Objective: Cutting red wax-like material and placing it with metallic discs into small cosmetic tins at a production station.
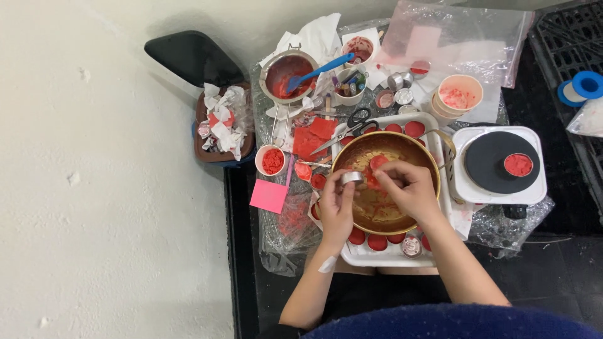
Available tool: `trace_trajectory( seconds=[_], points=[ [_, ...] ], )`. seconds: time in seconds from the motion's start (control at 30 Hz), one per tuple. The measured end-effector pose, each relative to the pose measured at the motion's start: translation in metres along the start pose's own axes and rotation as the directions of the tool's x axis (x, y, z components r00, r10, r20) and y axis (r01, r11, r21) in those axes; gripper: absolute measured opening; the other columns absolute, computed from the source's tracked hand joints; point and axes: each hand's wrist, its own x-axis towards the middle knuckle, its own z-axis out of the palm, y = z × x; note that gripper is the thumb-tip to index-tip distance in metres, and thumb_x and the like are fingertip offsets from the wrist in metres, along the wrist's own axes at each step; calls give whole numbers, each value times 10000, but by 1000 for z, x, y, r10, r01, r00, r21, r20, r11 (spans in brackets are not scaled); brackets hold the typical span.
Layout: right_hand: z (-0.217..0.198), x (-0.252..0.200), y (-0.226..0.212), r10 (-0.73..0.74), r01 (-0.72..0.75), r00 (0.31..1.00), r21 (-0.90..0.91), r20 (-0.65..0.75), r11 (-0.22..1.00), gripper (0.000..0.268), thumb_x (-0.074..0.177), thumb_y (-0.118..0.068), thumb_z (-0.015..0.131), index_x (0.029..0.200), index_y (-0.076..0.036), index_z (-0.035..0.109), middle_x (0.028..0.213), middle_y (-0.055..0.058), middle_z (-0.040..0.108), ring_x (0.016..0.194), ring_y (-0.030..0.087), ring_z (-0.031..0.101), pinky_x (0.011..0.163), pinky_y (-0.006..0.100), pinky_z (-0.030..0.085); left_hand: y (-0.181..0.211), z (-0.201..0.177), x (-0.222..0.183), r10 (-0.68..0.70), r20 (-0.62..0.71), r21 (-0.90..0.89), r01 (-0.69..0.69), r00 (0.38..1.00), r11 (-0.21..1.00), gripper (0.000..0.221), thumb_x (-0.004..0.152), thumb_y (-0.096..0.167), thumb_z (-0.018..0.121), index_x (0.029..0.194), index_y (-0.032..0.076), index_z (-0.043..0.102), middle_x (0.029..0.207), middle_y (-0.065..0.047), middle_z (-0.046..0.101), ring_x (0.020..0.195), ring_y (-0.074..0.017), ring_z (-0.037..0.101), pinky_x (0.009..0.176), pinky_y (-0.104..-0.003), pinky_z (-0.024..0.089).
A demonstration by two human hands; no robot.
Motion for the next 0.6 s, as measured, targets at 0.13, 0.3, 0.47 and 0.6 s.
trace_trajectory(
  seconds=[0.13, 0.3, 0.47, 0.6],
  points=[
    [1, -3, -56, -156, 112, 984, -394, -81, 912, 111, 943, -129, 786, 933, -29, 738, 618, 93, 606, 530, 128, 495, 525, 265, 387, 3, -3, 6, 84, 33, 3, -84, 996, 996, 252, 1131, 107, 516, 1360, 4, 538, 1315, -115, 635, 1199, -143, 615, 1037, -291, 500],
    [3, -11, -93, -268, 160, 962, -685, -54, 711, 178, 925, -313, 730, 867, -145, 747, 665, 69, 702, 598, 246, 697, 522, 377, 500, 17, -3, 7, -125, 14, -162, 126, 992, 979, 294, 1098, 157, 471, 1370, 55, 519, 1277, -83, 609, 1073, -148, 631, 934, -311, 550],
    [0, -12, -87, -163, 86, 987, -826, -6, 556, 221, 903, -431, 725, 928, -225, 798, 627, 75, 698, 626, 290, 702, 561, 416, 532, 32, -21, -5, -85, 58, -76, 90, 995, 993, 286, 1096, 151, 493, 1352, 35, 545, 1292, -85, 632, 1137, -141, 637, 990, -297, 539],
    [-4, -9, -81, -150, 146, 986, -822, 75, 551, 219, 870, -382, 723, 1025, -256, 811, 673, 78, 717, 656, 303, 710, 590, 433, 552, 41, -63, -12, -45, -41, 79, 48, 998, 996, 282, 1073, 139, 544, 1321, 16, 598, 1197, -84, 670, 1054, -158, 645, 913, -292, 535]
  ],
)
